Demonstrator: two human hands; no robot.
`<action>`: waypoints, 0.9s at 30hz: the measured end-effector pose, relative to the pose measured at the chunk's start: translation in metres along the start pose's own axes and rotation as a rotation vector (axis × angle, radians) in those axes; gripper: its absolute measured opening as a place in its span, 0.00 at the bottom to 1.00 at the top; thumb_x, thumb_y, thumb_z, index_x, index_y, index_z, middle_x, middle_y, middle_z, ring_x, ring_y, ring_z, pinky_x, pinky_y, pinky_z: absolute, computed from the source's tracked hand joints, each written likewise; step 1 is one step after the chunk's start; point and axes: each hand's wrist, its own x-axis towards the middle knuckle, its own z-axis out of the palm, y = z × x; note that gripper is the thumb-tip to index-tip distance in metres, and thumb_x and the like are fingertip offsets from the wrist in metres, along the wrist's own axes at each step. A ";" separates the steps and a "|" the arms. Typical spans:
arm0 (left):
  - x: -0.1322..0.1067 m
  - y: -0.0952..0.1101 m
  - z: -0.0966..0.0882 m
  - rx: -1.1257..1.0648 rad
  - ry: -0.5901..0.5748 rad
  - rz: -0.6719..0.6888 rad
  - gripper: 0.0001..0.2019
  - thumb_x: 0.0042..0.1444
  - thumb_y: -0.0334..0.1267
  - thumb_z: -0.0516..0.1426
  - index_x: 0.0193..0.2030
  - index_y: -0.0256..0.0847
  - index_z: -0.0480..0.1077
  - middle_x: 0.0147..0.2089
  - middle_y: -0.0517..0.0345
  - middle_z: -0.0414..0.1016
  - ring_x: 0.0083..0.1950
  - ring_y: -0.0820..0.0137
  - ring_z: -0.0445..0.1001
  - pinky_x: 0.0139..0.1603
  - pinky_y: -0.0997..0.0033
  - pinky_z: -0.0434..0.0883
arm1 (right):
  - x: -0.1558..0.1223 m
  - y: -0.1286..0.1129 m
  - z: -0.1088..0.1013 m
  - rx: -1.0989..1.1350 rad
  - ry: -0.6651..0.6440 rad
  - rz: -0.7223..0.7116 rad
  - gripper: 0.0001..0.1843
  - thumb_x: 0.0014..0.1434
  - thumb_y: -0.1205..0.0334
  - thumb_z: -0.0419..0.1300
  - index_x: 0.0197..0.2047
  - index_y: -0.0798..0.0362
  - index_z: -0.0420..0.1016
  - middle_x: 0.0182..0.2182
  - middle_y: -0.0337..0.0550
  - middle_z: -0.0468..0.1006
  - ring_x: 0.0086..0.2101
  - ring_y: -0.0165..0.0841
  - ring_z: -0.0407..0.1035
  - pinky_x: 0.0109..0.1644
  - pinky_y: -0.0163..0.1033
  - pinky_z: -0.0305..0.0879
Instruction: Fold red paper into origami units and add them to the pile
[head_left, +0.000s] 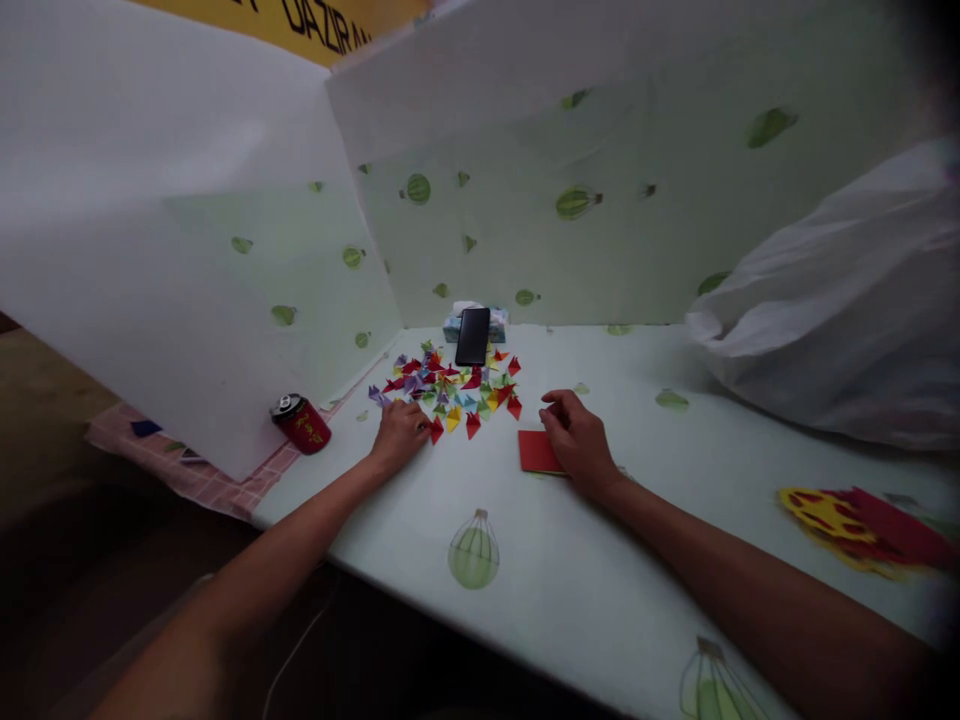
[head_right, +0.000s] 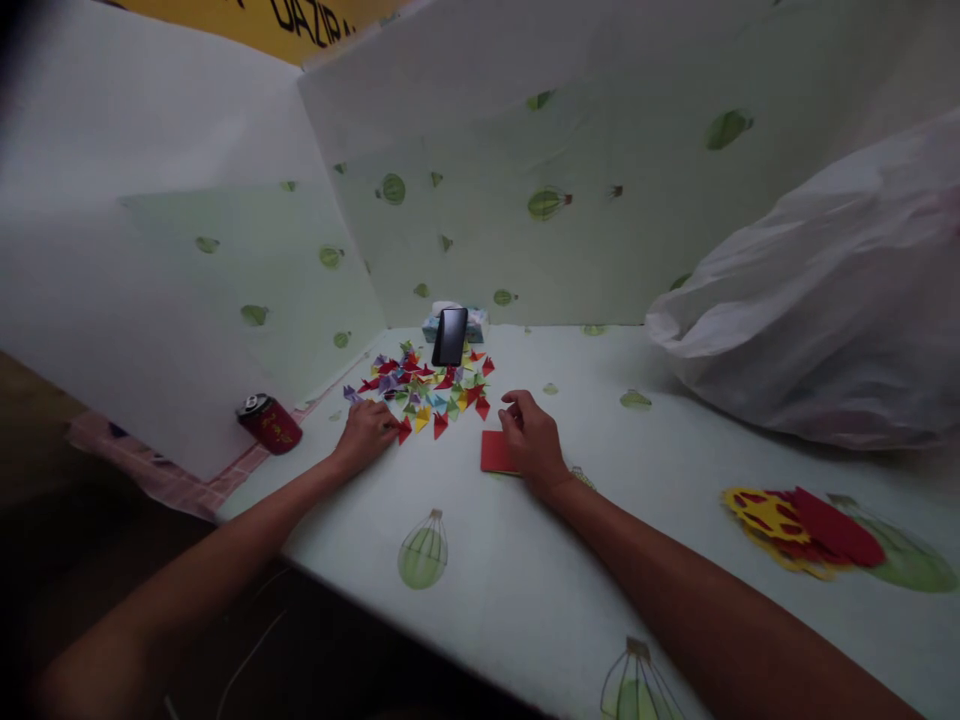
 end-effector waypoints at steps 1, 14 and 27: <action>0.000 -0.001 0.000 0.004 0.002 0.004 0.09 0.54 0.30 0.59 0.32 0.43 0.81 0.36 0.50 0.77 0.45 0.57 0.70 0.52 0.54 0.62 | 0.000 0.000 0.000 -0.001 0.001 0.000 0.10 0.58 0.60 0.55 0.42 0.53 0.71 0.26 0.39 0.73 0.26 0.34 0.66 0.34 0.39 0.61; 0.000 -0.017 0.000 -0.032 -0.049 0.040 0.06 0.57 0.35 0.61 0.37 0.45 0.82 0.37 0.51 0.80 0.44 0.58 0.72 0.49 0.57 0.63 | 0.011 0.011 -0.007 0.010 0.042 0.090 0.10 0.57 0.58 0.55 0.40 0.52 0.70 0.25 0.39 0.72 0.28 0.36 0.68 0.36 0.40 0.61; 0.007 -0.012 -0.004 0.008 -0.085 0.128 0.06 0.58 0.34 0.61 0.32 0.43 0.81 0.33 0.53 0.80 0.44 0.60 0.73 0.53 0.58 0.61 | 0.011 0.013 -0.006 0.039 0.040 0.131 0.10 0.56 0.57 0.55 0.40 0.52 0.70 0.25 0.40 0.74 0.29 0.37 0.70 0.37 0.41 0.62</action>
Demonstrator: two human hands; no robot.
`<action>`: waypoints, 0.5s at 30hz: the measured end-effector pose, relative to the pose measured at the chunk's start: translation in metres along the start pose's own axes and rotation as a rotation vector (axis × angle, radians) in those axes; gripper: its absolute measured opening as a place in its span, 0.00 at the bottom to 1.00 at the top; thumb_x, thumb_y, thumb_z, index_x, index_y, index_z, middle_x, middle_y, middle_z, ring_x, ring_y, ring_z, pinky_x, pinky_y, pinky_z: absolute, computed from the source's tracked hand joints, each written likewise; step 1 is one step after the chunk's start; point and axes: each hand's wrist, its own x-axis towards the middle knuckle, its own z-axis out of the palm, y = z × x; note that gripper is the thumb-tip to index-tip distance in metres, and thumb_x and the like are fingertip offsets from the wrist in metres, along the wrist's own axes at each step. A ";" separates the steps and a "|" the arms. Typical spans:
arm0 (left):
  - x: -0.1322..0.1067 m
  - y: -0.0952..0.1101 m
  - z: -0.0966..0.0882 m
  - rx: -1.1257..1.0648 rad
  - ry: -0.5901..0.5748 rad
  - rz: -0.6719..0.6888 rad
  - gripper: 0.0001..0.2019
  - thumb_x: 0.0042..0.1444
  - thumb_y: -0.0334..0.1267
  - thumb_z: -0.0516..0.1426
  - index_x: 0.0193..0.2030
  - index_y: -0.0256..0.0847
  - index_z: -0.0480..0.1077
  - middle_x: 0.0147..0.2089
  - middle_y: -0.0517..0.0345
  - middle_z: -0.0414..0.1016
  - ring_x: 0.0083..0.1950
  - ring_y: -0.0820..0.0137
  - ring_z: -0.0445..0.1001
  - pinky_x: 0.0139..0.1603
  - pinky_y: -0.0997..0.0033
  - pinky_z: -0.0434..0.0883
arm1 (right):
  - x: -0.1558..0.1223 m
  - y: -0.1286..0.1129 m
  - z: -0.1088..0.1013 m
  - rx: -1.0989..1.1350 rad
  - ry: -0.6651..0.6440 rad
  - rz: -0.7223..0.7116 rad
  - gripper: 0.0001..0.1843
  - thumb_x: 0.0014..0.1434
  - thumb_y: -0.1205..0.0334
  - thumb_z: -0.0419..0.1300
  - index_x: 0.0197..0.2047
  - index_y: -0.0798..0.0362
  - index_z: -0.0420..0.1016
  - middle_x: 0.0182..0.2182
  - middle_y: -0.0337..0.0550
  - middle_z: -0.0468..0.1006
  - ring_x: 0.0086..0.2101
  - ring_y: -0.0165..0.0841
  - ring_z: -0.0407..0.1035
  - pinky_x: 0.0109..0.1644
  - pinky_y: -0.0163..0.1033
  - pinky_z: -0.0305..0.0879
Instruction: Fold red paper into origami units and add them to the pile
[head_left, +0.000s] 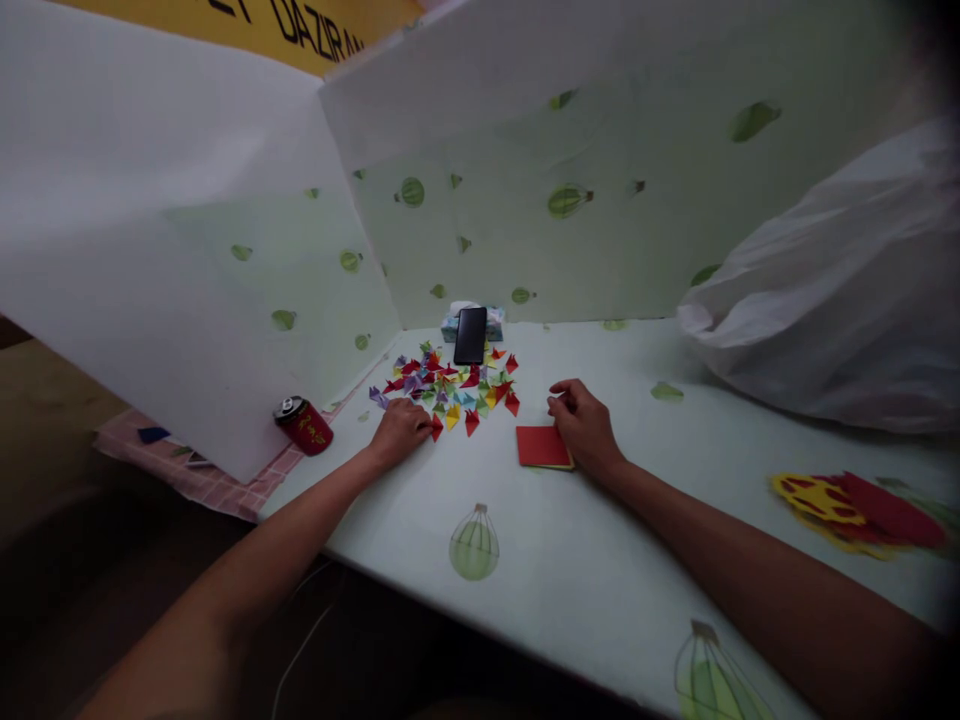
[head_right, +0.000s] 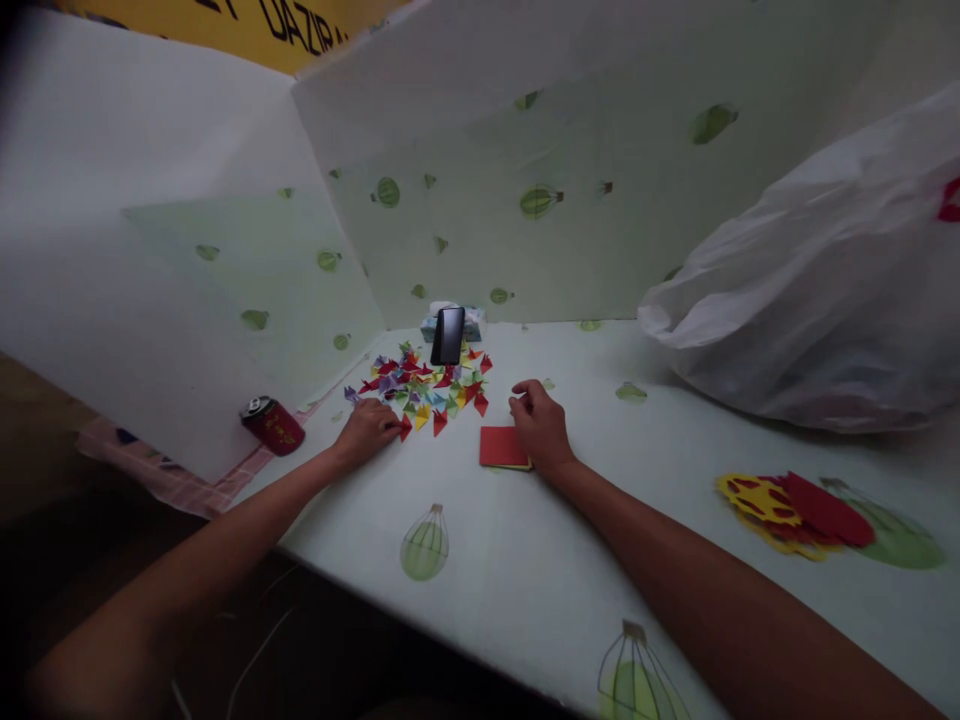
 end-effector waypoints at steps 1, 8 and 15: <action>-0.001 0.000 0.000 0.005 0.001 0.002 0.06 0.58 0.34 0.61 0.32 0.42 0.81 0.33 0.52 0.80 0.43 0.60 0.73 0.53 0.58 0.62 | 0.000 0.000 0.000 0.000 0.002 0.001 0.10 0.56 0.57 0.55 0.39 0.52 0.70 0.25 0.40 0.74 0.28 0.37 0.70 0.36 0.41 0.62; -0.002 -0.002 0.002 0.007 -0.013 -0.011 0.06 0.59 0.36 0.61 0.39 0.40 0.81 0.38 0.50 0.81 0.43 0.60 0.74 0.49 0.61 0.64 | 0.000 0.002 0.001 0.005 0.002 -0.006 0.10 0.55 0.57 0.54 0.39 0.52 0.70 0.24 0.40 0.74 0.28 0.37 0.70 0.36 0.40 0.62; 0.009 0.000 -0.006 -0.044 -0.065 -0.002 0.05 0.57 0.36 0.63 0.38 0.43 0.81 0.37 0.56 0.82 0.40 0.65 0.77 0.46 0.67 0.66 | 0.001 0.002 0.000 0.004 0.001 -0.003 0.10 0.56 0.57 0.54 0.39 0.51 0.70 0.24 0.39 0.74 0.28 0.37 0.70 0.36 0.40 0.62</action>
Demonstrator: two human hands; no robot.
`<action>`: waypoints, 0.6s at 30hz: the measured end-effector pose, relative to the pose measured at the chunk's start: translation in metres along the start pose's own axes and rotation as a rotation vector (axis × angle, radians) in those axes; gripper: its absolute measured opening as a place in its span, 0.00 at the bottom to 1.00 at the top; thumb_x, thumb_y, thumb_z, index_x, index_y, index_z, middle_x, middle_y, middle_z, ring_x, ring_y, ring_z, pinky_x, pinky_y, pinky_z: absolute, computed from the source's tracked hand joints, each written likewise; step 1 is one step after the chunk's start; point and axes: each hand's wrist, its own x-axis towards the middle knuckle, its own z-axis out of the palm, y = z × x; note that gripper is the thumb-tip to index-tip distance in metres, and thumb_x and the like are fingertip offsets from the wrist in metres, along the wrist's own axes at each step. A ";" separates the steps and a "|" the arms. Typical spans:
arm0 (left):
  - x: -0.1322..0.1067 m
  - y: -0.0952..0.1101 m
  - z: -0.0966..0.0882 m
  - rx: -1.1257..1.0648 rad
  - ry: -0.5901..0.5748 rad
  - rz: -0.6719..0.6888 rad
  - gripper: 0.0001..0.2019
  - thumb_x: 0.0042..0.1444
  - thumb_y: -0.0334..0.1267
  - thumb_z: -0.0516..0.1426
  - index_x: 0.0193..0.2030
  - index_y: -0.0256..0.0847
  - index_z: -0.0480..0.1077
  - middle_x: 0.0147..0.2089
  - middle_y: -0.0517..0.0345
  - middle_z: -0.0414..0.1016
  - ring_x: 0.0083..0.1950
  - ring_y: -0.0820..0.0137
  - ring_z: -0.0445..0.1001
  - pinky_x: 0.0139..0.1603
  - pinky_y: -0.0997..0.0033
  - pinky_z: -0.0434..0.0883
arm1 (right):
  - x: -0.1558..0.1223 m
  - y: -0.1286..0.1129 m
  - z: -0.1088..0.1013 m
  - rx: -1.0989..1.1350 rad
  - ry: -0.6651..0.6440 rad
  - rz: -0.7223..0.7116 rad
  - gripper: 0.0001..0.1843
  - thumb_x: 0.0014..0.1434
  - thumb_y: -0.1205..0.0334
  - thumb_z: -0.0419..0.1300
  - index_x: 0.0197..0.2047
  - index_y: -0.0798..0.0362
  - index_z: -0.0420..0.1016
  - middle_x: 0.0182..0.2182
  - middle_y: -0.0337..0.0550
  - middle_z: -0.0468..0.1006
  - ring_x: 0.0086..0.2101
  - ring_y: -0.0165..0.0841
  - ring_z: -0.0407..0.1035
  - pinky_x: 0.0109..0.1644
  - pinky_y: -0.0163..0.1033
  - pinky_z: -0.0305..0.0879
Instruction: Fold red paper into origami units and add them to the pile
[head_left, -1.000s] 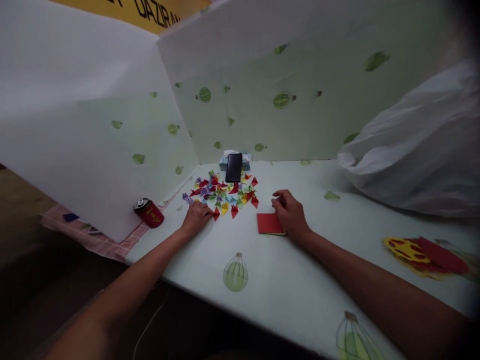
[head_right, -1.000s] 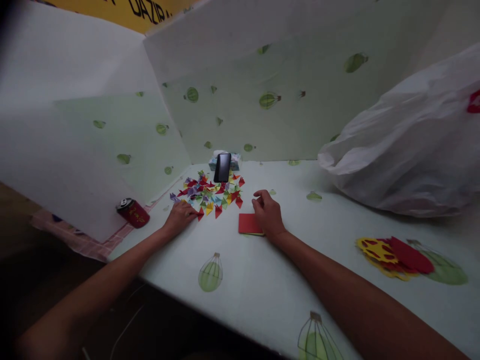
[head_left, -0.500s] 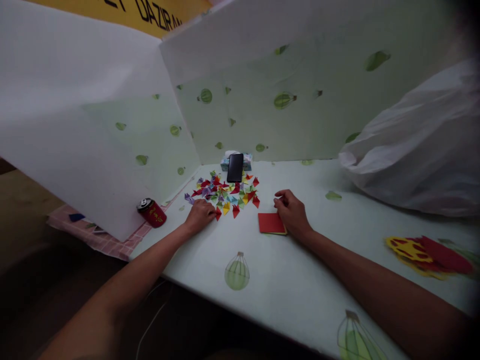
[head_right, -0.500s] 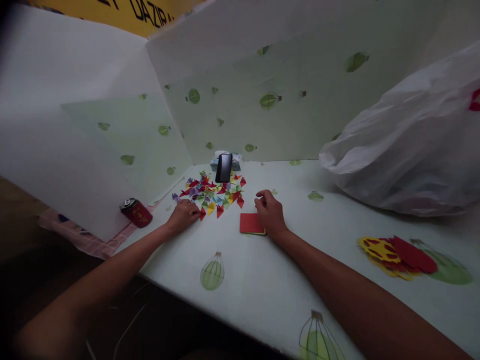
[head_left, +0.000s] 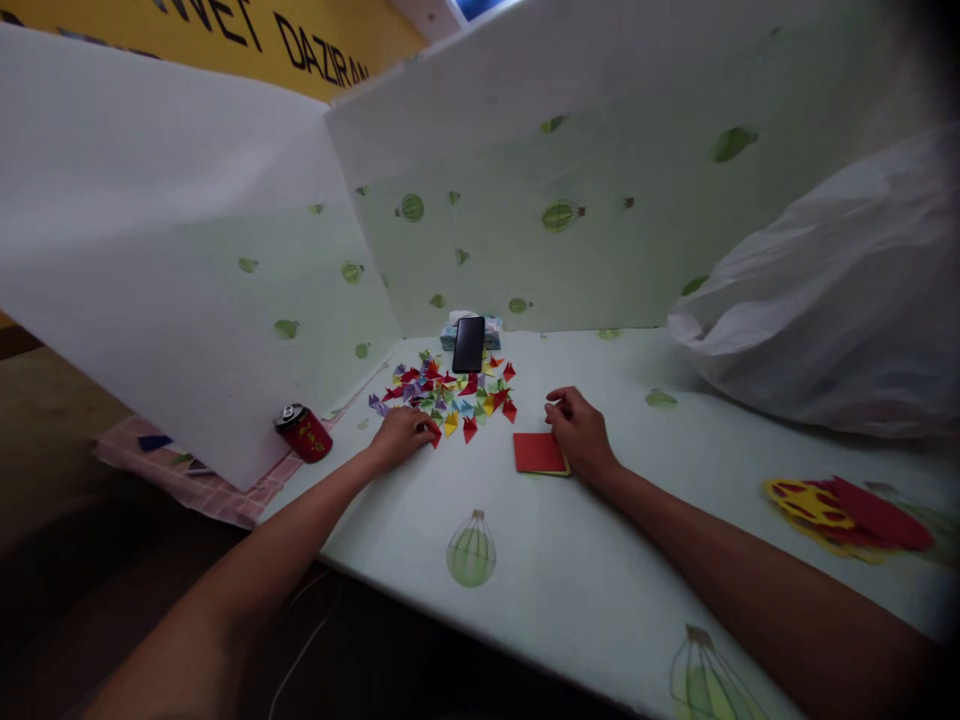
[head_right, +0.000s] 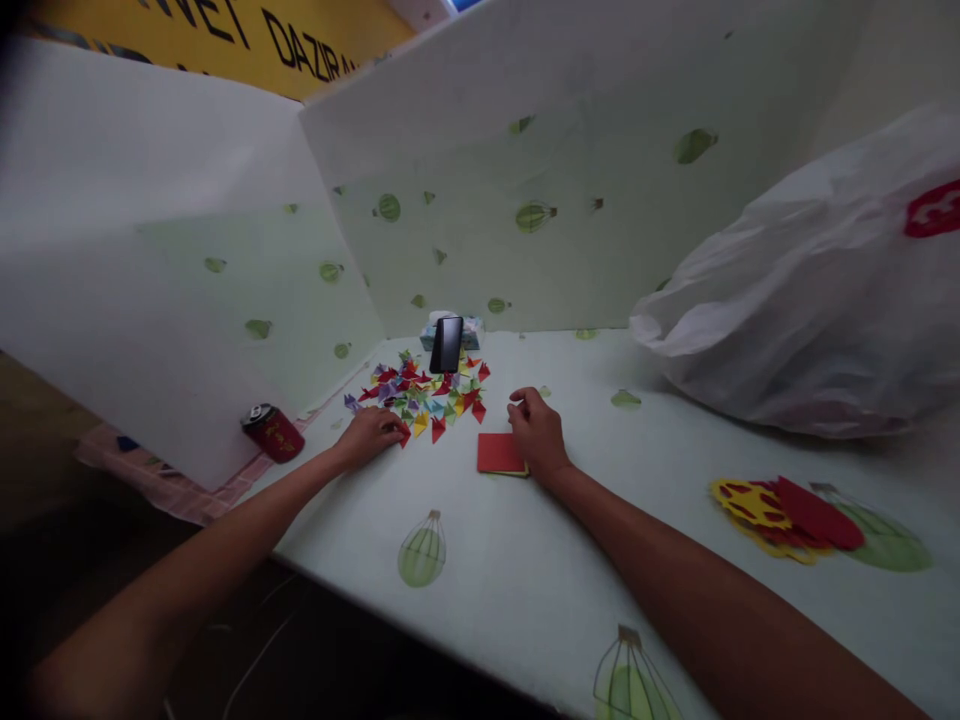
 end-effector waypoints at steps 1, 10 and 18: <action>0.001 0.001 0.000 -0.005 -0.001 0.000 0.05 0.57 0.36 0.62 0.38 0.43 0.81 0.37 0.56 0.82 0.40 0.65 0.77 0.45 0.67 0.66 | 0.000 0.000 0.000 -0.001 0.000 0.000 0.10 0.56 0.57 0.54 0.39 0.51 0.70 0.24 0.39 0.74 0.28 0.37 0.70 0.36 0.41 0.62; 0.002 0.008 0.005 -0.044 0.024 -0.069 0.06 0.55 0.32 0.61 0.35 0.40 0.82 0.37 0.53 0.82 0.41 0.63 0.77 0.45 0.67 0.68 | 0.000 0.002 0.001 -0.005 -0.012 0.001 0.09 0.57 0.57 0.54 0.39 0.51 0.70 0.25 0.39 0.73 0.29 0.37 0.71 0.37 0.41 0.63; 0.001 0.008 0.007 -0.067 0.051 -0.109 0.05 0.53 0.33 0.62 0.34 0.41 0.82 0.35 0.54 0.82 0.38 0.64 0.77 0.44 0.66 0.68 | -0.001 0.002 0.002 -0.017 -0.010 -0.003 0.09 0.56 0.57 0.54 0.39 0.51 0.70 0.25 0.40 0.73 0.29 0.37 0.70 0.37 0.42 0.62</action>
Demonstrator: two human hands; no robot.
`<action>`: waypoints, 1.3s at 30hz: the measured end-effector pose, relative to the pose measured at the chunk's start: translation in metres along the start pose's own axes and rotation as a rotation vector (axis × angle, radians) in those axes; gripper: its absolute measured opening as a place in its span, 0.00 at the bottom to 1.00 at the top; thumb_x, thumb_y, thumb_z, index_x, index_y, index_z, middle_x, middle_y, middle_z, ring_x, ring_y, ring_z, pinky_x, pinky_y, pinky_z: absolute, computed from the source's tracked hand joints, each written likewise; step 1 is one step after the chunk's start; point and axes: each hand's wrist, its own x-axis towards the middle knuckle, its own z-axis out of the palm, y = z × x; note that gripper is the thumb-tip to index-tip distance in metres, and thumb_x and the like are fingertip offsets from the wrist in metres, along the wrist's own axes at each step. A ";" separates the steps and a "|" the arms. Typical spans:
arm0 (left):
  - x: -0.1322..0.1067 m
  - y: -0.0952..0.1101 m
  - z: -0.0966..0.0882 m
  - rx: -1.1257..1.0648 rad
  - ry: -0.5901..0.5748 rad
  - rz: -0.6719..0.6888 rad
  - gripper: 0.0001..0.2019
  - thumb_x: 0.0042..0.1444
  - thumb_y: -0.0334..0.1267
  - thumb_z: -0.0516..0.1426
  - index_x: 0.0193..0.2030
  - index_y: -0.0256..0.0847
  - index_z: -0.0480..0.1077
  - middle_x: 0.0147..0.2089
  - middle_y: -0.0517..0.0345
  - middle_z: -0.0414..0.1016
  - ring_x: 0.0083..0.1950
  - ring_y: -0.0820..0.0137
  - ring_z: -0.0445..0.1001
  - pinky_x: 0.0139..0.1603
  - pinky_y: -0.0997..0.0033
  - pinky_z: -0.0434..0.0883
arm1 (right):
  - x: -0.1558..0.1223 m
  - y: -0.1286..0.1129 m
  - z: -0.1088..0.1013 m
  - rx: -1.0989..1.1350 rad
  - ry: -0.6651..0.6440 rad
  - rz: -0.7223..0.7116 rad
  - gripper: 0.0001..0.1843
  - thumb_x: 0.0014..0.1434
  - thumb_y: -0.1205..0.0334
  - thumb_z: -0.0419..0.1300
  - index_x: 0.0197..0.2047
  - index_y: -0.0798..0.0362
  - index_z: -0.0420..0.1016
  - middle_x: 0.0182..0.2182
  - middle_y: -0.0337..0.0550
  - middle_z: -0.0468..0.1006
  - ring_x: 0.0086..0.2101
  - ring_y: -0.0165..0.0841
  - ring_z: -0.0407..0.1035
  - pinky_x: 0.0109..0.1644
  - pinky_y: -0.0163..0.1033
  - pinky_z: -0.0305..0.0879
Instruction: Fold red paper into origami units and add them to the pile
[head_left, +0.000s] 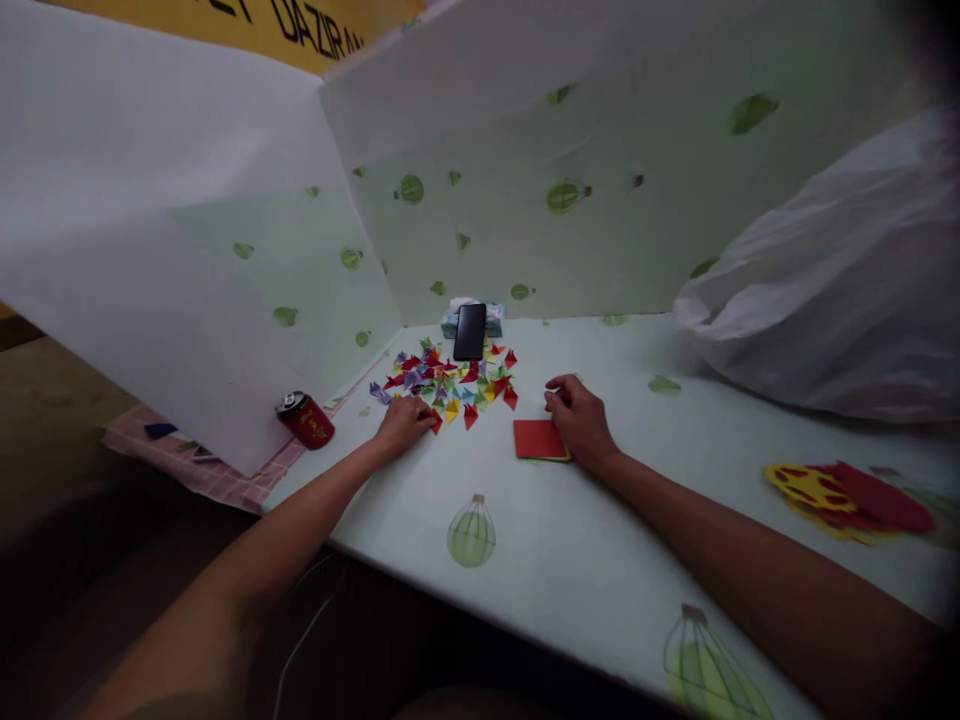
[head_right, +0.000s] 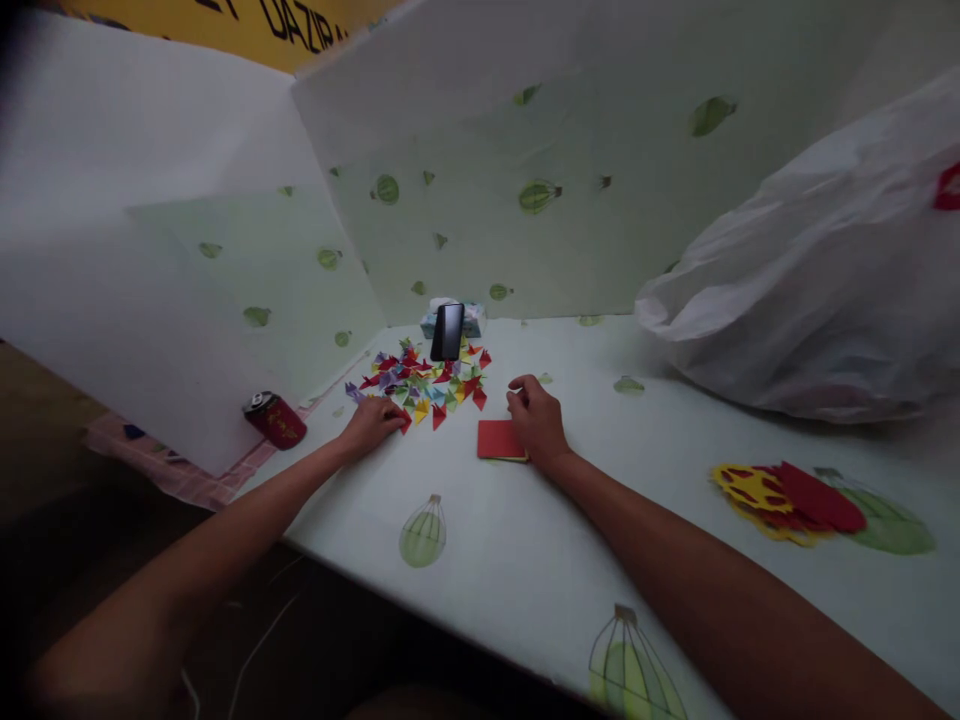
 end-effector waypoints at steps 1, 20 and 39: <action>-0.001 0.001 0.000 -0.007 0.015 0.000 0.05 0.53 0.33 0.62 0.34 0.41 0.82 0.35 0.54 0.82 0.38 0.64 0.77 0.44 0.66 0.68 | 0.000 0.000 0.000 -0.001 0.001 -0.001 0.09 0.56 0.57 0.54 0.38 0.51 0.70 0.25 0.40 0.73 0.29 0.37 0.70 0.37 0.42 0.62; -0.049 0.158 -0.003 -0.542 0.105 0.168 0.04 0.58 0.34 0.62 0.40 0.42 0.78 0.38 0.57 0.81 0.38 0.70 0.78 0.42 0.72 0.75 | -0.025 -0.042 0.006 0.042 0.042 -0.299 0.09 0.67 0.56 0.51 0.41 0.51 0.69 0.38 0.48 0.76 0.40 0.40 0.71 0.47 0.45 0.66; -0.016 0.054 -0.010 -0.335 0.160 -0.186 0.03 0.51 0.30 0.64 0.30 0.41 0.79 0.36 0.56 0.78 0.42 0.65 0.74 0.47 0.66 0.70 | -0.046 -0.042 0.015 -0.093 -0.220 -0.426 0.05 0.65 0.64 0.55 0.44 0.51 0.70 0.36 0.48 0.77 0.35 0.38 0.72 0.42 0.44 0.67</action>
